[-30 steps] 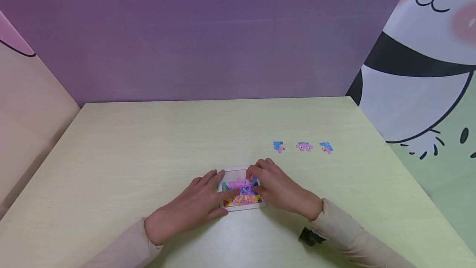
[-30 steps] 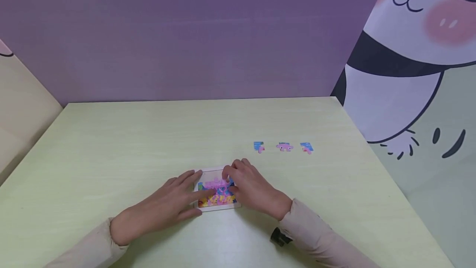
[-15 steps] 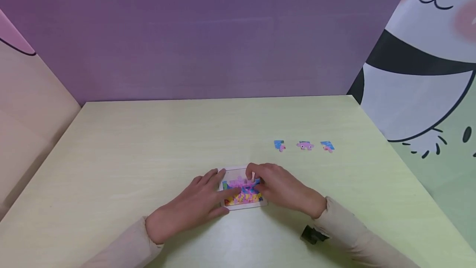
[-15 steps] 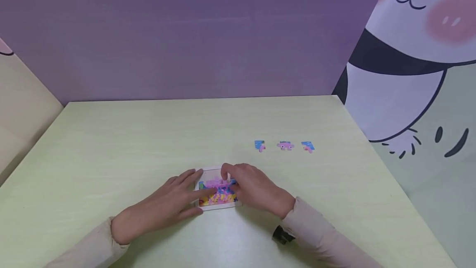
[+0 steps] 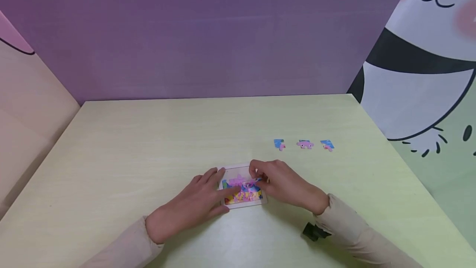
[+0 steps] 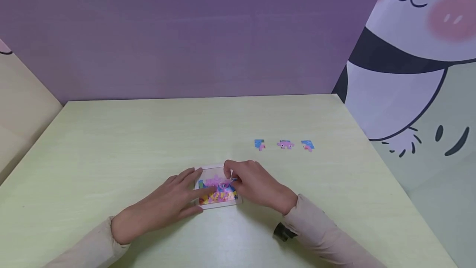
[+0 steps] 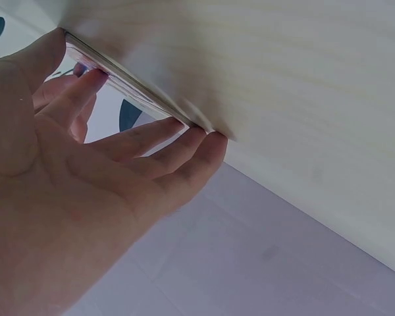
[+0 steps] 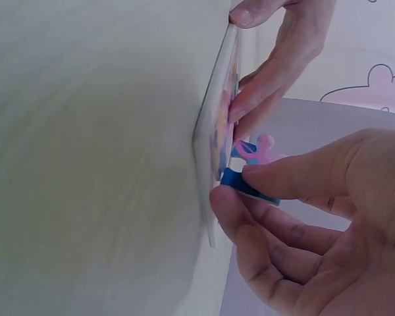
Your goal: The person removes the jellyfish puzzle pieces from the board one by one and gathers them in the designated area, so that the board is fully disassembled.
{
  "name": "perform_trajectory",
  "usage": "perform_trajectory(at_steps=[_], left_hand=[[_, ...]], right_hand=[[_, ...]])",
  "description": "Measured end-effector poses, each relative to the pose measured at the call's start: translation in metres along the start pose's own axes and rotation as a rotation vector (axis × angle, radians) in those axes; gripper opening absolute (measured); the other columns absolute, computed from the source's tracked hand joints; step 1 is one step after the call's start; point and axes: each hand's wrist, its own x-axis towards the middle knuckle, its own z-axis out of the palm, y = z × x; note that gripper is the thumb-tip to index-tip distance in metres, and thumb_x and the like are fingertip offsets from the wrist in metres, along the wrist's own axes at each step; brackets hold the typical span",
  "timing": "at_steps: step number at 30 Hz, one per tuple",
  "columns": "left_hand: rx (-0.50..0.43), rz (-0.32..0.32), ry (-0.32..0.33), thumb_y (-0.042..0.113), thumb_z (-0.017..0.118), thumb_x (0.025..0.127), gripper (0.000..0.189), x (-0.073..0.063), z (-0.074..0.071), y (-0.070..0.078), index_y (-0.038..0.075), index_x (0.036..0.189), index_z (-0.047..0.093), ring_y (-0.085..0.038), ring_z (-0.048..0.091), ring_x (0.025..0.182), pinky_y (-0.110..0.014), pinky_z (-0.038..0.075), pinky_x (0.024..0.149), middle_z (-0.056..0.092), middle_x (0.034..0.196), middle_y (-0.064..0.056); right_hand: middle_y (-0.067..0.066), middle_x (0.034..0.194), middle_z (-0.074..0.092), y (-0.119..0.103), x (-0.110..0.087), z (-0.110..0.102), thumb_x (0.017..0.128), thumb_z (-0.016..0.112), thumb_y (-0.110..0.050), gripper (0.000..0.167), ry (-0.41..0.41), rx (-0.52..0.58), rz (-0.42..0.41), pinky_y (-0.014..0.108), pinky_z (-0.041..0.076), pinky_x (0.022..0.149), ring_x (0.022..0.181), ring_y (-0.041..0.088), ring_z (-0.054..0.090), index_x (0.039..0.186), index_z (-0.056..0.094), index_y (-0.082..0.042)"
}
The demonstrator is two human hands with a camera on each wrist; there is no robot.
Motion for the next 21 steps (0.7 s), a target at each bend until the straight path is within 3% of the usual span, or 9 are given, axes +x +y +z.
perform_trajectory(at_steps=[9,21], left_hand=[[-0.001,0.0,-0.002,0.041,0.064,0.097,0.046,-0.0003,0.0014,-0.0007,0.03,0.141,0.057,-0.041,0.042,0.135,-0.052,0.045,0.098,0.045,0.147,-0.026],[-0.012,-0.012,-0.029,0.041,0.063,0.097,0.047,0.001,0.0007,-0.0011,0.032,0.142,0.055,-0.042,0.039,0.137,-0.053,0.043,0.1,0.043,0.149,-0.026]], right_hand=[[-0.002,0.076,0.068,-0.0007,-0.0014,-0.0043,0.09,0.067,0.001,0.019,-0.031,0.043,0.014,0.023,0.043,0.053,0.057,0.006,0.049,0.093,0.056,-0.014],[-0.002,0.086,0.07,0.0036,-0.0059,-0.007,0.091,0.067,0.001,0.019,0.035,0.037,0.017,0.025,0.053,0.067,0.075,0.006,0.063,0.098,0.06,-0.014]])
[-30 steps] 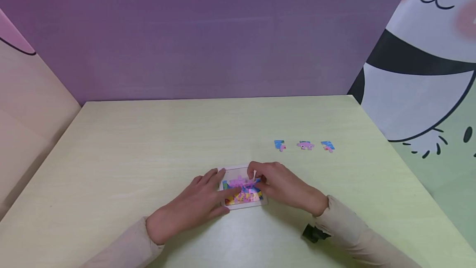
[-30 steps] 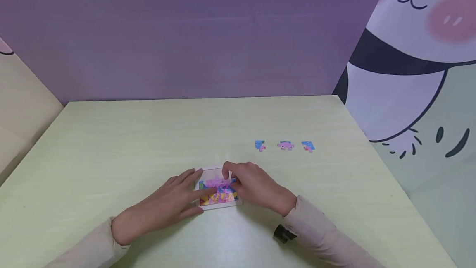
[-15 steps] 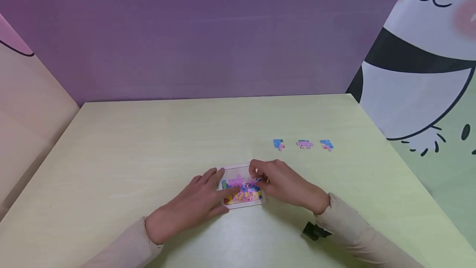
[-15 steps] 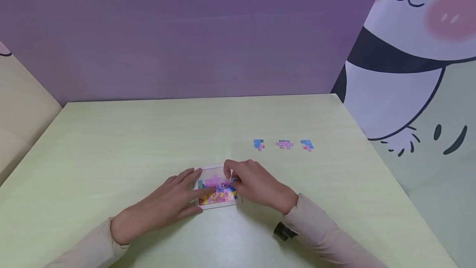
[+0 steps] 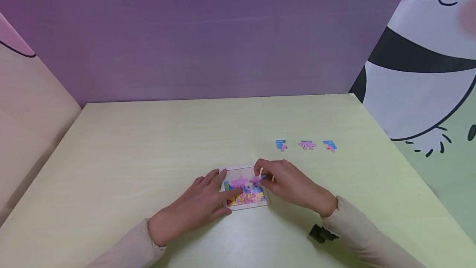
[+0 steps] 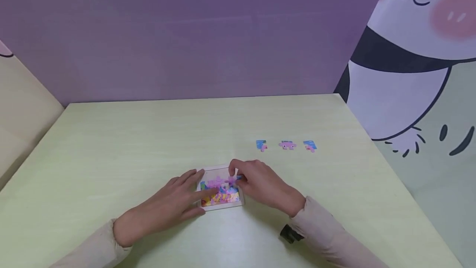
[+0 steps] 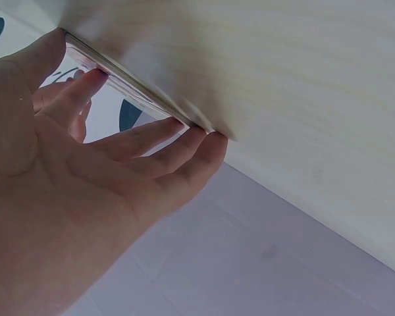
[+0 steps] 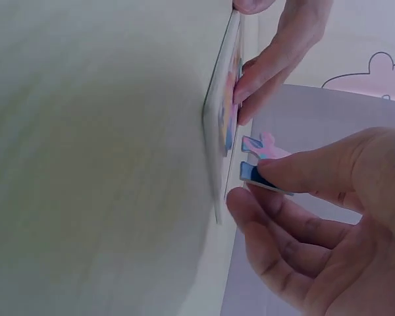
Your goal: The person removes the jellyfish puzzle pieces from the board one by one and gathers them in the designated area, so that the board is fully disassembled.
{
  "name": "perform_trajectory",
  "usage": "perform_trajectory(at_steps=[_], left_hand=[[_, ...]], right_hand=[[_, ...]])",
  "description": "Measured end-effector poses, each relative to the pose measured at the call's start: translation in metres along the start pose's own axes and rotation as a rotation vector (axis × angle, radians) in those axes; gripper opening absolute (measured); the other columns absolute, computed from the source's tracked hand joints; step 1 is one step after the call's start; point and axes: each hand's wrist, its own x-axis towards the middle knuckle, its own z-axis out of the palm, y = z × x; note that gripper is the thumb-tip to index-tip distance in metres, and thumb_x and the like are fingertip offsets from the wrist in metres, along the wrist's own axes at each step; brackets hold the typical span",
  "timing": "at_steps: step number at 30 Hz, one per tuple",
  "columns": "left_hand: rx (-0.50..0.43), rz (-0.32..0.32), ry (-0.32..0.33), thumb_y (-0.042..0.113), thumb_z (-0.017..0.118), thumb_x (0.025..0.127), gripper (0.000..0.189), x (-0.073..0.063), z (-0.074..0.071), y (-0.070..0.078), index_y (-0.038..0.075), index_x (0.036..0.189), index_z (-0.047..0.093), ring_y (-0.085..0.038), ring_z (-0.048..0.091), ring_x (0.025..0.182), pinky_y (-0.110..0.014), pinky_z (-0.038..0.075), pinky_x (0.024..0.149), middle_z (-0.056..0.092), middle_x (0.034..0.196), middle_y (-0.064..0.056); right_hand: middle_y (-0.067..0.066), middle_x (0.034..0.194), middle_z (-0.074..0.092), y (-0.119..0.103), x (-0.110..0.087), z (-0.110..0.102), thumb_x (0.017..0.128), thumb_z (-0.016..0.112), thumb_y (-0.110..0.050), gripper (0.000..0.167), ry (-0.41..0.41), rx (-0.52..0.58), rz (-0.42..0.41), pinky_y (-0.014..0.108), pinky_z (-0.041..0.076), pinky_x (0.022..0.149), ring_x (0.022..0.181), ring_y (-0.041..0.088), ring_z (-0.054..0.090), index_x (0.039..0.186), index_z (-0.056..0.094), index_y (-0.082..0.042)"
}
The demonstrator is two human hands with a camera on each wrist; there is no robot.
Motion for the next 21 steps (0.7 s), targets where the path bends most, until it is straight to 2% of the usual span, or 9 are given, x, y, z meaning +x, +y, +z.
perform_trajectory(at_steps=[9,13,21], left_hand=[[0.005,-0.02,-0.019,0.044,0.061,0.098,0.047,0.001,0.003,0.002,0.035,0.143,0.054,-0.04,0.038,0.139,-0.053,0.042,0.102,0.041,0.151,-0.024],[0.006,-0.02,-0.013,0.044,0.061,0.098,0.046,0.001,0.003,0.003,0.034,0.142,0.055,-0.041,0.039,0.139,-0.053,0.043,0.101,0.042,0.15,-0.024],[-0.003,-0.019,0.002,0.041,0.063,0.097,0.046,-0.001,0.003,0.002,0.033,0.142,0.056,-0.042,0.039,0.138,-0.054,0.043,0.1,0.044,0.148,-0.025]], right_hand=[[-0.003,0.091,0.07,0.008,-0.013,-0.007,0.09,0.07,0.0,0.021,0.096,-0.029,0.013,0.026,0.054,0.071,0.078,0.005,0.062,0.103,0.065,-0.016],[-0.001,0.091,0.07,0.014,-0.02,-0.014,0.089,0.072,-0.002,0.019,0.133,-0.034,0.011,0.024,0.053,0.069,0.077,0.005,0.062,0.103,0.066,-0.015],[-0.003,0.083,0.069,0.034,-0.034,-0.029,0.087,0.072,0.003,0.026,0.248,-0.035,0.003,0.027,0.054,0.066,0.071,0.009,0.063,0.104,0.067,-0.016]])
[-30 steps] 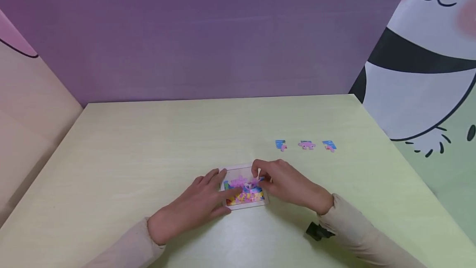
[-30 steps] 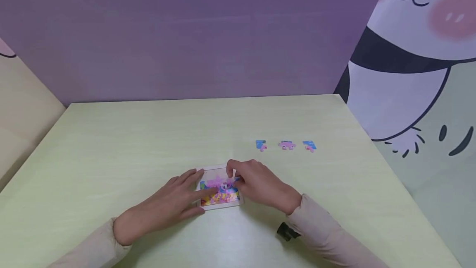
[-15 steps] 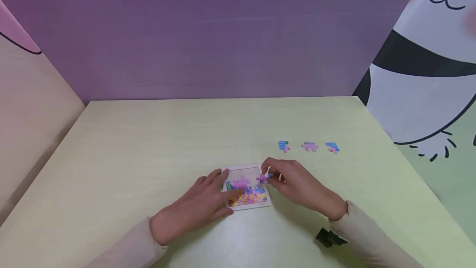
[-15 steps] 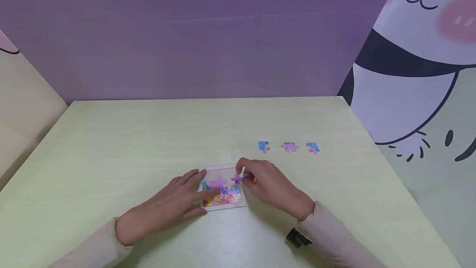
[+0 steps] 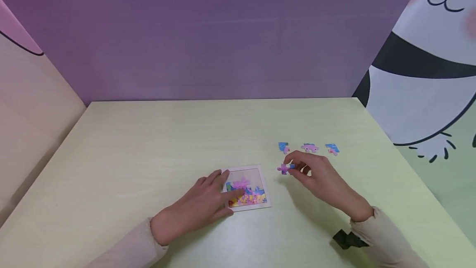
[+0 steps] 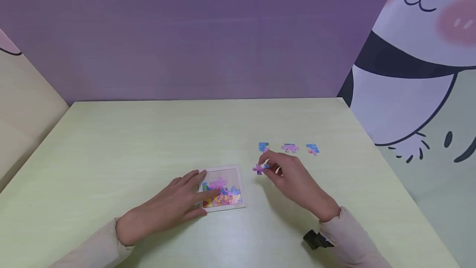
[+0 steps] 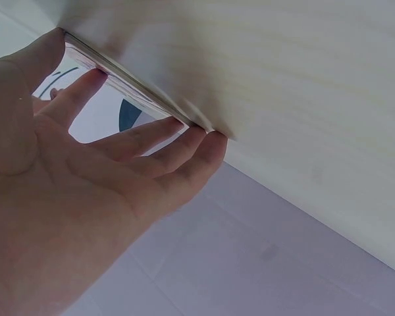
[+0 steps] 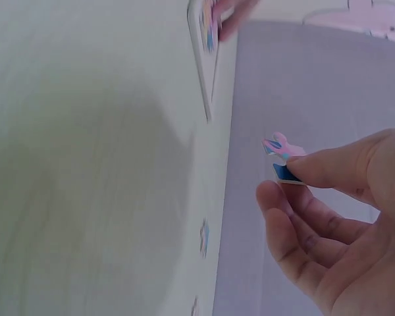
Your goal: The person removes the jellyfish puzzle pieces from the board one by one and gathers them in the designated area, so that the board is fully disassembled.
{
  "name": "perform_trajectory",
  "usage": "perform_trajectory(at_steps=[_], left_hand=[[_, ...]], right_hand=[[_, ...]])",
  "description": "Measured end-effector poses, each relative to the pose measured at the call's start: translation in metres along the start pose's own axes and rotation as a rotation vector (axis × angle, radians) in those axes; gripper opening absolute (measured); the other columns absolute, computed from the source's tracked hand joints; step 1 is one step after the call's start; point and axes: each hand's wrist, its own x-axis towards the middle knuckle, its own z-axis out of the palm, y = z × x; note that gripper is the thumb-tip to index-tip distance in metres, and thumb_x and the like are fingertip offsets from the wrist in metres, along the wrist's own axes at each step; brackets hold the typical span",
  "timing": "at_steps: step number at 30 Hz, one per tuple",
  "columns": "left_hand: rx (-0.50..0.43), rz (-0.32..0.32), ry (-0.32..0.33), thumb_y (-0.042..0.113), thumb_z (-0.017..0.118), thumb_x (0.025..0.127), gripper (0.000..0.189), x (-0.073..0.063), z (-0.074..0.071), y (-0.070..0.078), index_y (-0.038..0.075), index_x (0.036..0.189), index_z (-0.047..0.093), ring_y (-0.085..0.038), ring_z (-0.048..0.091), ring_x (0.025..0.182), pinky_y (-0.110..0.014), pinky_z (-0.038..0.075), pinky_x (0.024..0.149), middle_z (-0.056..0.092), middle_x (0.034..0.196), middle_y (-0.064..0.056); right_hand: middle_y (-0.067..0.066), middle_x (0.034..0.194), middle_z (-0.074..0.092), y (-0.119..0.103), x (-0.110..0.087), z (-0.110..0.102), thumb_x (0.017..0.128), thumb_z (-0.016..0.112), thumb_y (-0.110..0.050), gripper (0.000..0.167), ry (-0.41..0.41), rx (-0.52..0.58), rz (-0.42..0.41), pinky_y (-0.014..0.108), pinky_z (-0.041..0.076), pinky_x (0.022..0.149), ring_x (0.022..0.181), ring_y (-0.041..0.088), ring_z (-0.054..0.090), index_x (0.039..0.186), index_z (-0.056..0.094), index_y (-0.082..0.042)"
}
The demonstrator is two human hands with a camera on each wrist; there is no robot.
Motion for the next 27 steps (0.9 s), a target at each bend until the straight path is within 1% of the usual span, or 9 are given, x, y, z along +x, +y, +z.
perform_trajectory(at_steps=[4,7,10,13,15,18,22,27], left_hand=[[-0.003,0.003,0.007,0.039,0.064,0.097,0.044,-0.001,-0.001,0.0,0.032,0.14,0.057,-0.041,0.04,0.137,-0.054,0.044,0.099,0.045,0.147,-0.025],[-0.01,0.001,0.008,0.039,0.064,0.097,0.044,-0.001,-0.002,0.0,0.032,0.14,0.057,-0.041,0.04,0.138,-0.054,0.043,0.099,0.045,0.148,-0.025],[-0.016,-0.009,-0.008,0.04,0.063,0.098,0.045,-0.001,-0.002,0.001,0.032,0.141,0.056,-0.041,0.038,0.139,-0.054,0.042,0.101,0.043,0.149,-0.025],[-0.01,-0.013,-0.017,0.041,0.062,0.098,0.046,0.0,-0.002,0.001,0.033,0.143,0.055,-0.041,0.037,0.14,-0.054,0.042,0.102,0.042,0.15,-0.024],[-0.002,-0.011,-0.012,0.041,0.062,0.098,0.047,0.001,-0.003,0.0,0.034,0.143,0.055,-0.041,0.037,0.14,-0.053,0.042,0.101,0.042,0.15,-0.024],[0.009,-0.002,0.005,0.041,0.063,0.098,0.047,0.002,-0.003,0.0,0.033,0.143,0.055,-0.041,0.039,0.139,-0.053,0.043,0.1,0.043,0.149,-0.025],[0.01,-0.009,0.005,0.041,0.062,0.097,0.046,0.002,-0.002,0.0,0.033,0.143,0.055,-0.041,0.04,0.138,-0.052,0.043,0.1,0.044,0.148,-0.024],[-0.001,-0.012,-0.004,0.041,0.063,0.097,0.046,0.0,-0.002,0.0,0.034,0.142,0.055,-0.04,0.04,0.137,-0.052,0.043,0.101,0.043,0.149,-0.023]], right_hand=[[-0.001,0.079,0.068,0.012,-0.003,-0.007,0.087,0.073,0.004,0.028,0.042,-0.003,0.028,0.027,0.055,0.066,0.068,0.014,0.064,0.106,0.067,-0.015],[-0.001,0.078,0.068,0.021,-0.006,-0.011,0.086,0.073,0.004,0.027,0.078,-0.009,0.027,0.027,0.055,0.066,0.068,0.014,0.064,0.105,0.068,-0.015],[-0.001,0.078,0.068,0.031,-0.011,-0.017,0.086,0.074,0.002,0.026,0.113,-0.028,0.024,0.025,0.055,0.066,0.068,0.013,0.064,0.105,0.068,-0.015],[0.0,0.08,0.07,0.042,-0.015,-0.026,0.087,0.074,-0.001,0.023,0.129,-0.052,0.055,0.023,0.055,0.067,0.07,0.014,0.066,0.106,0.068,-0.014],[0.0,0.082,0.071,0.049,-0.017,-0.031,0.088,0.074,-0.003,0.022,0.133,-0.07,0.088,0.022,0.055,0.067,0.071,0.016,0.067,0.106,0.068,-0.014],[0.002,0.082,0.071,0.059,-0.019,-0.036,0.088,0.074,-0.003,0.021,0.13,-0.079,0.13,0.021,0.052,0.064,0.07,0.018,0.067,0.106,0.069,-0.012],[0.003,0.083,0.071,0.071,-0.022,-0.038,0.087,0.075,-0.002,0.019,0.114,-0.075,0.162,0.021,0.049,0.062,0.07,0.014,0.067,0.103,0.07,-0.011],[0.004,0.083,0.071,0.081,-0.027,-0.04,0.087,0.074,-0.003,0.018,0.091,-0.069,0.217,0.022,0.049,0.064,0.072,0.009,0.066,0.103,0.07,-0.01]])
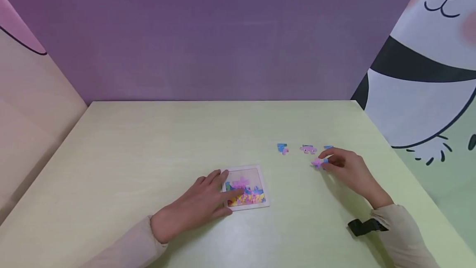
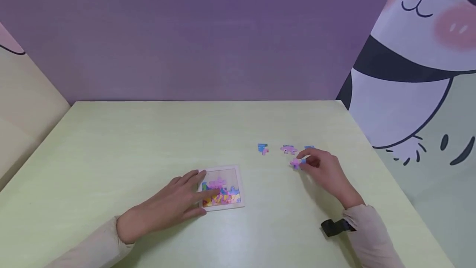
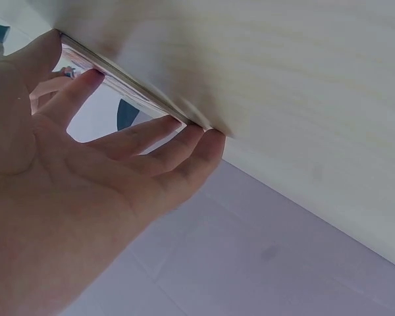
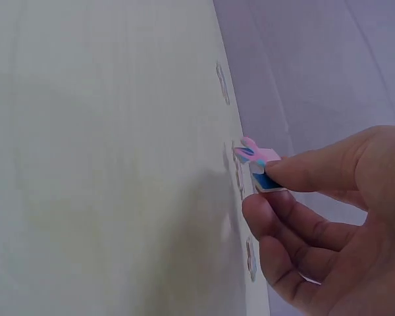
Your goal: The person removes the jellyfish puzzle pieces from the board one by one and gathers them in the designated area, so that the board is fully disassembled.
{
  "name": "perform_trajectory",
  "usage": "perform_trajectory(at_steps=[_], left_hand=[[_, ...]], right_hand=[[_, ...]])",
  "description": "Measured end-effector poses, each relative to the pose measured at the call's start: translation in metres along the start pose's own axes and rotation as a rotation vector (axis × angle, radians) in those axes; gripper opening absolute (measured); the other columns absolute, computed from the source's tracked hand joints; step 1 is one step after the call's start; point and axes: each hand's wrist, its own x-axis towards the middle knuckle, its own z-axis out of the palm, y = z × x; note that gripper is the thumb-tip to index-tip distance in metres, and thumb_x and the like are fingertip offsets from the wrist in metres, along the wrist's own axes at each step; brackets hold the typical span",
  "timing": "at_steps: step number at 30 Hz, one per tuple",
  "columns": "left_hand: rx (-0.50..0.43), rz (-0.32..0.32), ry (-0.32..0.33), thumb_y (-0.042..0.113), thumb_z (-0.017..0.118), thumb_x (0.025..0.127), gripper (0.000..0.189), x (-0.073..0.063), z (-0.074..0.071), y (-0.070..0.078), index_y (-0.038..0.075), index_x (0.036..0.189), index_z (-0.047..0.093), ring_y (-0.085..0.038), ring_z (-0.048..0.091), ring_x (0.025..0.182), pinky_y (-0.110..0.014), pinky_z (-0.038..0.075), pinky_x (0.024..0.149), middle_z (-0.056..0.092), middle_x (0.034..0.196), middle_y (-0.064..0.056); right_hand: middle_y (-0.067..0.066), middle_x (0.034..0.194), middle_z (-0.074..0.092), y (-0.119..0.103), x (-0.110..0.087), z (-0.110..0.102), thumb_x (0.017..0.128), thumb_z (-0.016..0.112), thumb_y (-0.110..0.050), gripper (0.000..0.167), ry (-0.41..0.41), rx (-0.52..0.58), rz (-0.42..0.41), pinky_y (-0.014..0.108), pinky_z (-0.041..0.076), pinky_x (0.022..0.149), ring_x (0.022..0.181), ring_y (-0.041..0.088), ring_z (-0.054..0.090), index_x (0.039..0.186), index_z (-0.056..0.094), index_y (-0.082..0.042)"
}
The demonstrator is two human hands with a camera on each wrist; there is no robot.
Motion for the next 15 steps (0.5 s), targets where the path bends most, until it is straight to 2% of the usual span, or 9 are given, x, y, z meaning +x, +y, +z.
perform_trajectory(at_steps=[5,15], left_hand=[[0.003,0.005,0.004,0.04,0.063,0.097,0.045,0.0,0.001,0.0,0.034,0.142,0.056,-0.039,0.04,0.137,-0.052,0.043,0.1,0.043,0.149,-0.023],[-0.003,0.009,0.011,0.04,0.062,0.098,0.045,-0.001,0.001,0.0,0.033,0.142,0.056,-0.039,0.04,0.137,-0.052,0.043,0.1,0.043,0.149,-0.023]], right_hand=[[0.006,0.087,0.072,0.007,-0.003,-0.002,0.087,0.075,-0.005,0.017,-0.022,-0.01,0.053,0.024,0.049,0.064,0.074,0.01,0.066,0.103,0.07,-0.009],[0.011,0.092,0.072,0.019,-0.004,-0.012,0.088,0.075,-0.011,0.017,-0.06,-0.062,0.143,0.026,0.048,0.064,0.079,0.02,0.066,0.104,0.071,-0.009]])
